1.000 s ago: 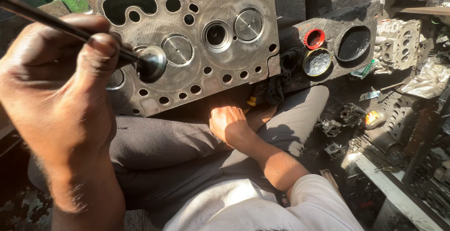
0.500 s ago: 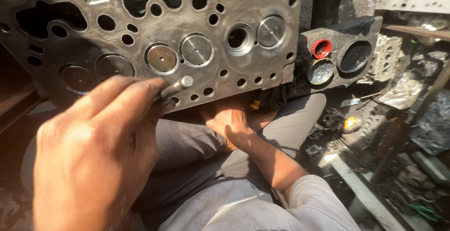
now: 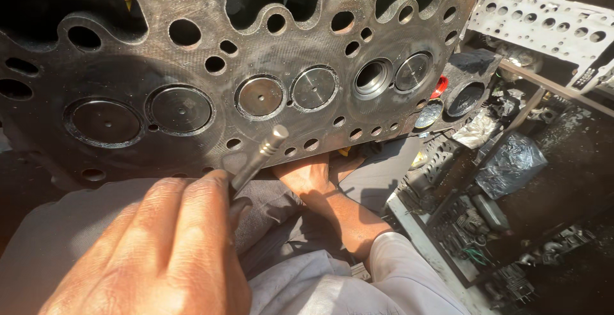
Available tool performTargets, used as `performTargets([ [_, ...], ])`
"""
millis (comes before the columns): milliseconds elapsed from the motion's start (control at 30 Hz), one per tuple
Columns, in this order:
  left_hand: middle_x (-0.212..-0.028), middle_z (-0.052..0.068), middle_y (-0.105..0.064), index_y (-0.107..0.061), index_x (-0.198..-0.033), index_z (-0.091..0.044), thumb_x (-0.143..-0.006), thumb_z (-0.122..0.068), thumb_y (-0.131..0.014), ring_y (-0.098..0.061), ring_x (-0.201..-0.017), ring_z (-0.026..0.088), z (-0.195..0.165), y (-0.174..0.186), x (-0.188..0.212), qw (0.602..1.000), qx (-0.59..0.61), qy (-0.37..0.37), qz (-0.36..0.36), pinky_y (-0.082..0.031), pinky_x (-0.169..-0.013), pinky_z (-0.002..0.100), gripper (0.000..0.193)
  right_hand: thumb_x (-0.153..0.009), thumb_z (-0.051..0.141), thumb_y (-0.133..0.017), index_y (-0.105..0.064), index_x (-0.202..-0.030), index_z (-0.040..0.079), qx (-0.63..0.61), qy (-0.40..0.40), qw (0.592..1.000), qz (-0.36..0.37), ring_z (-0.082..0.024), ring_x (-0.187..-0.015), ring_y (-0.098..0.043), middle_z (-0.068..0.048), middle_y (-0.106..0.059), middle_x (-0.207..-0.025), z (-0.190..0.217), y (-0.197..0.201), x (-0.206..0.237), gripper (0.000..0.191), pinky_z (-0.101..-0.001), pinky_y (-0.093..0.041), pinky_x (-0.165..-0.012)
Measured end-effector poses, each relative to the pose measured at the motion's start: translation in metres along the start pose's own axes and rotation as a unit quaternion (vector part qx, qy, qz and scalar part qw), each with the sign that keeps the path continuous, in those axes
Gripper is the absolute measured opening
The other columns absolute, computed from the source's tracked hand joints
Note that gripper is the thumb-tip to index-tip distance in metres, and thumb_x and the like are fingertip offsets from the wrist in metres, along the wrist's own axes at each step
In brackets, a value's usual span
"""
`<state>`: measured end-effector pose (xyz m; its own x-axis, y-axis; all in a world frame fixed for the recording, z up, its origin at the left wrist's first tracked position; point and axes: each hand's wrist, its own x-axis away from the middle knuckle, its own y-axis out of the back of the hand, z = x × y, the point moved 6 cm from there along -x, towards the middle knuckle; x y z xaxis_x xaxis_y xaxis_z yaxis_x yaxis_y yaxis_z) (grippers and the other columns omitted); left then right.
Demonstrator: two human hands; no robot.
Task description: The person sits on the floor and uses a brush to apply grease to a valve stem, then inserts the valve into a cylinder head. The person repeats this process for multiple valves, applying grease and seating them into the engine block.
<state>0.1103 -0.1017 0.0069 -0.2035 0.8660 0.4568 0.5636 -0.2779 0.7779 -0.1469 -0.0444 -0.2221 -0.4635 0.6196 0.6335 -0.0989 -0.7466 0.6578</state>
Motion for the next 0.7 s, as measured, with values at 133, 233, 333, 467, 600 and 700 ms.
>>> performTargets([
  [133, -0.094, 0.019, -0.075, -0.075, -0.101, -0.001, -0.072, -0.003, -0.073, -0.075, -0.081, 0.031, -0.006, 0.002, -0.003, 1.000, 0.003, -0.001, -0.014, -0.059, -0.068, 0.042, 0.029, -0.089, 0.036, -0.066, -0.074, -0.094, 0.002, 0.005, 0.003, 1.000, -0.003, -0.038, -0.079, -0.069, -0.018, -0.073, -0.090, -0.001, -0.001, 0.005, 0.035, -0.0490, -0.054, -0.072],
  [233, -0.093, 0.016, -0.072, -0.073, -0.106, -0.003, -0.072, -0.006, -0.072, -0.073, -0.083, 0.030, -0.007, -0.001, -0.003, 0.999, 0.030, 0.007, 0.017, -0.058, -0.067, 0.044, 0.034, -0.089, 0.035, -0.066, -0.074, -0.095, 0.002, 0.008, 0.008, 1.000, -0.007, -0.038, -0.080, -0.069, -0.018, -0.073, -0.090, -0.003, -0.005, 0.008, 0.034, -0.0491, -0.054, -0.072],
  [333, -0.089, 0.012, -0.067, -0.066, -0.100, -0.005, -0.075, -0.008, -0.071, -0.071, -0.085, 0.031, -0.009, -0.007, -0.004, 0.996, 0.059, -0.004, 0.060, -0.056, -0.067, 0.046, 0.026, -0.089, 0.035, -0.066, -0.074, -0.095, 0.002, 0.017, 0.013, 1.000, -0.009, -0.038, -0.081, -0.069, -0.019, -0.074, -0.091, -0.009, -0.011, 0.007, 0.034, -0.0493, -0.054, -0.073],
  [467, -0.086, 0.013, -0.064, -0.060, -0.095, -0.005, -0.075, -0.005, -0.069, -0.067, -0.085, 0.037, -0.018, -0.002, -0.009, 0.986, 0.137, -0.088, 0.035, -0.052, -0.067, 0.051, 0.022, -0.089, 0.034, -0.066, -0.075, -0.096, 0.002, 0.029, 0.018, 0.999, -0.015, -0.039, -0.082, -0.070, -0.019, -0.074, -0.092, -0.015, -0.018, 0.000, 0.034, -0.0496, -0.054, -0.073],
  [600, -0.083, 0.018, -0.062, -0.058, -0.092, 0.003, -0.079, -0.004, -0.073, -0.064, -0.082, 0.042, -0.038, 0.021, -0.015, 0.947, 0.216, -0.225, -0.082, -0.048, -0.063, 0.049, 0.020, -0.089, 0.034, -0.067, -0.075, -0.097, 0.002, 0.036, 0.016, 0.999, -0.024, -0.039, -0.084, -0.070, -0.020, -0.074, -0.093, -0.020, -0.022, -0.012, 0.034, -0.0498, -0.054, -0.074],
  [700, -0.084, 0.019, -0.063, -0.063, -0.096, 0.003, -0.088, -0.001, -0.076, -0.065, -0.079, 0.039, -0.053, 0.029, -0.017, 0.908, 0.267, -0.293, -0.135, -0.048, -0.065, 0.045, 0.016, -0.089, 0.033, -0.067, -0.075, -0.097, 0.002, 0.028, -0.017, 0.999, -0.015, -0.040, -0.085, -0.070, -0.020, -0.074, -0.094, -0.027, -0.028, -0.025, 0.034, -0.0500, -0.055, -0.075],
])
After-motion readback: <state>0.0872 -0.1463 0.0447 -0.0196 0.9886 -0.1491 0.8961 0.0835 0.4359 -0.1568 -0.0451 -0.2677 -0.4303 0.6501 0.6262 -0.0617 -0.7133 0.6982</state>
